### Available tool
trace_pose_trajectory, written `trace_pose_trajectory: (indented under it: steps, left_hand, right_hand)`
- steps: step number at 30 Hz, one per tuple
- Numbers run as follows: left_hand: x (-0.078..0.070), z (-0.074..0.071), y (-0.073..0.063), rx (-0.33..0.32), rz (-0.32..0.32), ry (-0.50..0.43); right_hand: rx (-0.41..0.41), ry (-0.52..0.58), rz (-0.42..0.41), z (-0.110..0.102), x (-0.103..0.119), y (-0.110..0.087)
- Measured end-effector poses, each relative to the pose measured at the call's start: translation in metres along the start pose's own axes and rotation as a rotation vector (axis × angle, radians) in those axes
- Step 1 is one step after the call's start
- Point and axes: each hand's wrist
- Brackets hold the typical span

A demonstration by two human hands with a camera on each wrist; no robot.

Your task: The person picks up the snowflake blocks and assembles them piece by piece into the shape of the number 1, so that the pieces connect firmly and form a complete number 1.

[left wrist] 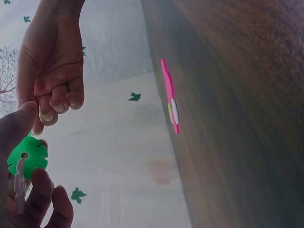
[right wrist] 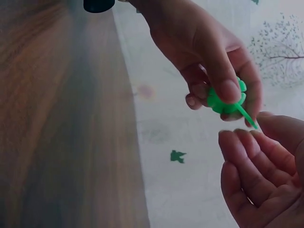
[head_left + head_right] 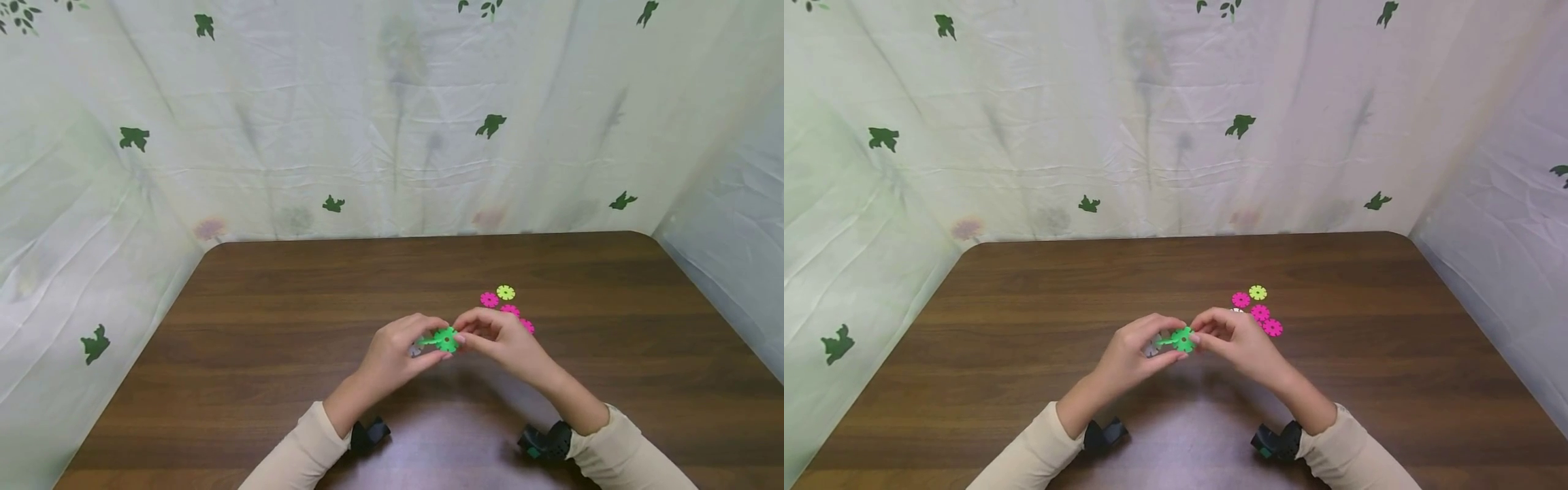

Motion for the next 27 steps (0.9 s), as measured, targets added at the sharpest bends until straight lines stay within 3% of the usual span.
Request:
trace_pose_trajectory:
  steps: [5, 10, 19, 27]
  left_hand:
    - [0.001, -0.001, 0.001, -0.008, -0.008, -0.006]
    - [0.001, -0.002, 0.001, 0.001, -0.019, -0.006]
    - [0.002, -0.003, 0.000, -0.004, -0.030, -0.006]
    - [0.003, -0.003, 0.000, -0.005, -0.024, -0.003]
  right_hand:
    - [-0.087, -0.161, -0.048, -0.005, 0.007, 0.000]
    - [-0.134, -0.210, -0.100, -0.013, 0.009, -0.002]
    - [-0.222, -0.445, -0.070, -0.035, 0.002, -0.011]
    - [-0.244, -0.544, -0.054, -0.054, -0.013, -0.023]
Point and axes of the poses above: each hand's wrist, its own y-axis towards the middle knuckle, its own z-axis out of the palm, x = y × z, and after that the axes turned 12 degrees about y, right-handed
